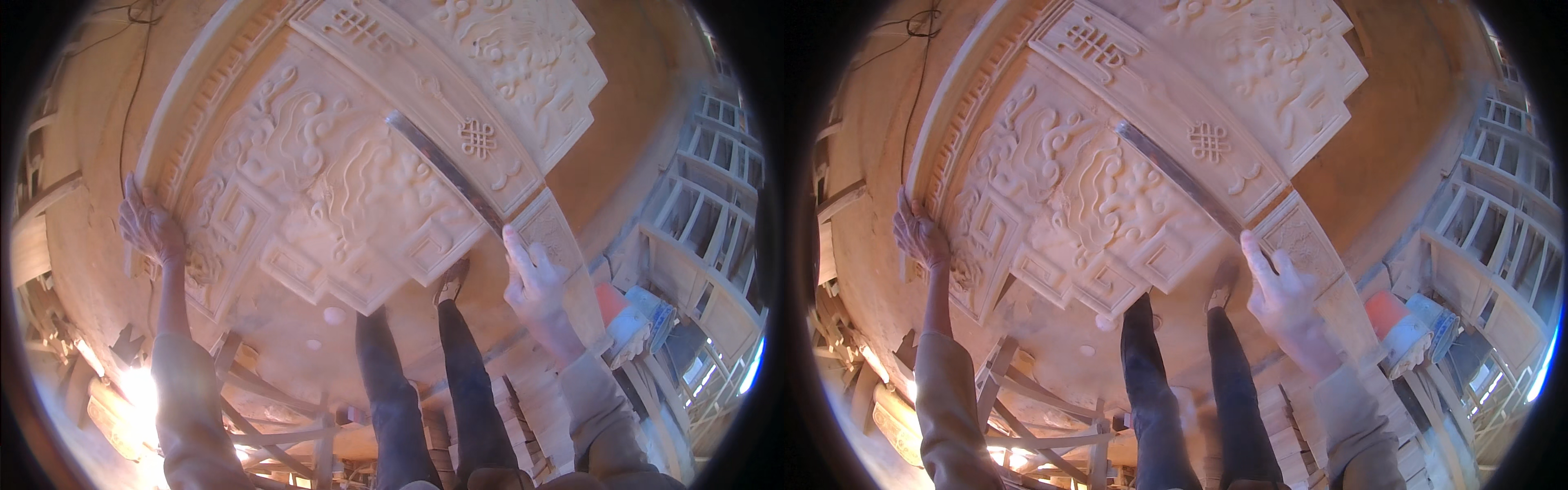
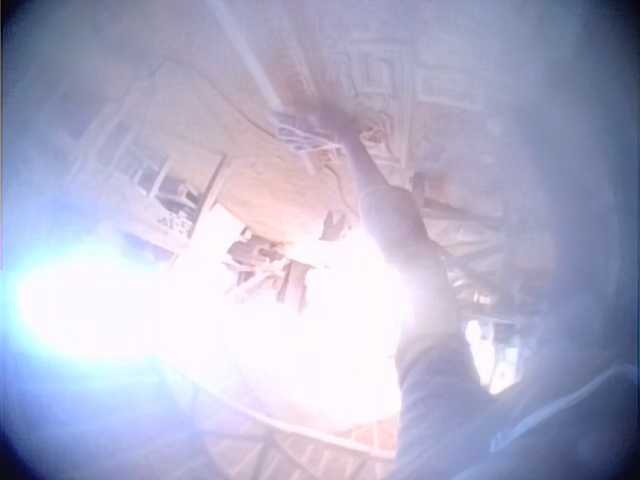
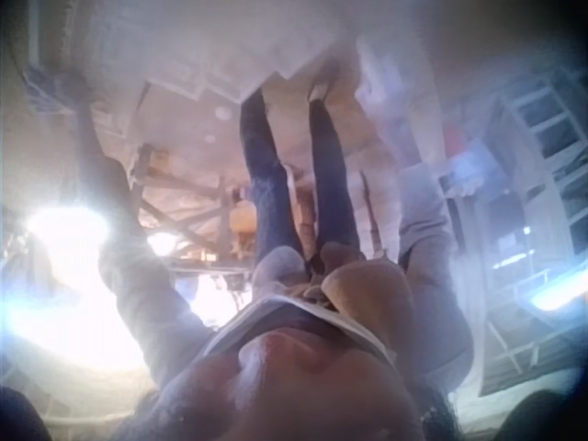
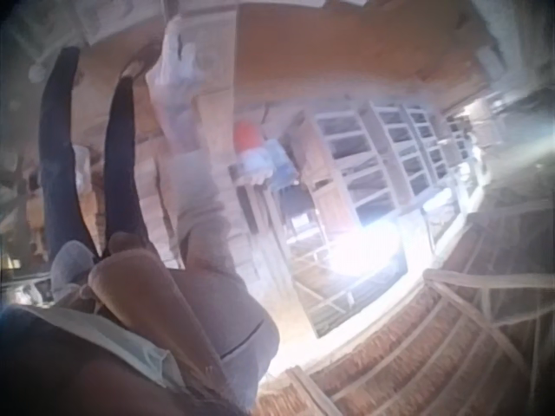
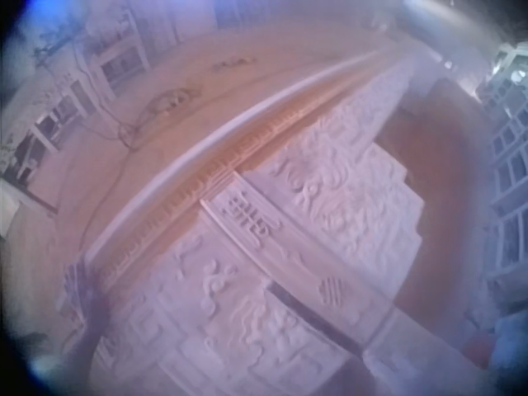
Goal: The person carves a large ornate wooden panel using a chisel and mallet, then wipes the surface with a cloth and smooths it with a power drill equipped with a brush attachment. The work is performed in a workshop with other carved panels visible in the background.
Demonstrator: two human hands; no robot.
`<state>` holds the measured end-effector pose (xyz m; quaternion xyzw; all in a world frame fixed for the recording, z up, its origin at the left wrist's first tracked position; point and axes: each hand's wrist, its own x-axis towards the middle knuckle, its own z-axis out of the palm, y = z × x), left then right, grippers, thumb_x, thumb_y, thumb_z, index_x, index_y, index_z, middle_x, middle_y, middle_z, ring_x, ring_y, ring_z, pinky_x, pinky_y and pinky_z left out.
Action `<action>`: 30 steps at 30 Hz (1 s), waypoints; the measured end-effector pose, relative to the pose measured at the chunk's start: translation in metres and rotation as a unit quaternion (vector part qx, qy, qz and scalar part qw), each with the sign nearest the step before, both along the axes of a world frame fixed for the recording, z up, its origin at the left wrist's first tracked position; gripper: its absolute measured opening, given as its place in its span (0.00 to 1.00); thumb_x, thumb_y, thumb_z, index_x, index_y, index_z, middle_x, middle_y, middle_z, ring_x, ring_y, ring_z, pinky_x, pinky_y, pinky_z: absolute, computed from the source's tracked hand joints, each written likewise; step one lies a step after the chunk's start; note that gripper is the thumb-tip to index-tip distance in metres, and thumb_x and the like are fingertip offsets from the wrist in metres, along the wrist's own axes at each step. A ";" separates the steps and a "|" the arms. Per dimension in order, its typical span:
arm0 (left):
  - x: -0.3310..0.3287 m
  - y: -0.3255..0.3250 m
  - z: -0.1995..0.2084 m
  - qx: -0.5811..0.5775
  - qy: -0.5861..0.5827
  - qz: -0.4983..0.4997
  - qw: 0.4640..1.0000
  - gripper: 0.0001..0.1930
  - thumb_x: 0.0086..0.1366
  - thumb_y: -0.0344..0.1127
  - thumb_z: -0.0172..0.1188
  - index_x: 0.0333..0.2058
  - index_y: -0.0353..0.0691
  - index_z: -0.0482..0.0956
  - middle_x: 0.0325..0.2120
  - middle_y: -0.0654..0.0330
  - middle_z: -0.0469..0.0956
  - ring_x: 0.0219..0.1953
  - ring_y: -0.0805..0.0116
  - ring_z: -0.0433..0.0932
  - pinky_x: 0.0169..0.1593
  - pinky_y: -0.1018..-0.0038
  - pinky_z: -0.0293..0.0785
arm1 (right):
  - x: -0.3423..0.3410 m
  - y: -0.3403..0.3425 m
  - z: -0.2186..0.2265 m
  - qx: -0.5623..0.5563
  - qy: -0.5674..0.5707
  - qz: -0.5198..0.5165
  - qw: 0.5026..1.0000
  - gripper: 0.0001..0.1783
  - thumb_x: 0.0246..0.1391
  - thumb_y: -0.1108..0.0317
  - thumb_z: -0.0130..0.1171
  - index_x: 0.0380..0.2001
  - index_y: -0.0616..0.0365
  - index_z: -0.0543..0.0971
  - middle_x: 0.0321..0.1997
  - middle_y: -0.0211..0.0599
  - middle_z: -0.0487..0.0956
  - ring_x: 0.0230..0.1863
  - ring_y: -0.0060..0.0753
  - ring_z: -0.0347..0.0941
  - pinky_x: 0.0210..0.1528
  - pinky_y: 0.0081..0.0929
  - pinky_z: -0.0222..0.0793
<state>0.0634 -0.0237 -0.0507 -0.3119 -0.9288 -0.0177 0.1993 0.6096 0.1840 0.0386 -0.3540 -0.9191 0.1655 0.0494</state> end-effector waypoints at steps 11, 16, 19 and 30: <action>-0.001 0.000 0.002 -0.008 0.009 0.001 1.000 0.22 0.75 0.46 0.48 0.65 0.56 0.72 0.43 0.58 0.77 0.51 0.54 0.73 0.58 0.58 0.63 | -0.007 0.002 -0.006 0.002 -0.002 -0.001 1.000 0.37 0.46 0.81 0.62 0.63 0.50 0.78 0.28 0.36 0.69 0.20 0.39 0.70 0.20 0.36 0.65; -0.002 -0.001 0.002 0.004 0.015 -0.013 1.000 0.22 0.76 0.46 0.48 0.66 0.56 0.71 0.44 0.58 0.77 0.51 0.54 0.73 0.58 0.58 0.63 | -0.010 0.003 -0.008 0.020 0.038 0.013 0.999 0.36 0.46 0.81 0.61 0.62 0.50 0.78 0.28 0.37 0.70 0.20 0.39 0.70 0.20 0.35 0.65; -0.002 -0.002 0.003 -0.002 0.019 -0.026 0.999 0.22 0.76 0.47 0.46 0.65 0.55 0.71 0.43 0.56 0.78 0.50 0.53 0.74 0.56 0.57 0.64 | -0.010 0.001 -0.005 0.003 -0.014 -0.001 1.000 0.33 0.49 0.81 0.61 0.61 0.50 0.79 0.28 0.37 0.70 0.21 0.40 0.71 0.21 0.35 0.67; -0.003 -0.001 0.002 0.006 -0.003 -0.006 1.000 0.23 0.75 0.48 0.47 0.65 0.55 0.71 0.43 0.56 0.77 0.49 0.54 0.73 0.57 0.56 0.63 | -0.037 -0.004 -0.005 -0.049 0.053 -0.037 0.997 0.31 0.52 0.79 0.64 0.62 0.52 0.78 0.27 0.37 0.70 0.25 0.41 0.73 0.26 0.35 0.70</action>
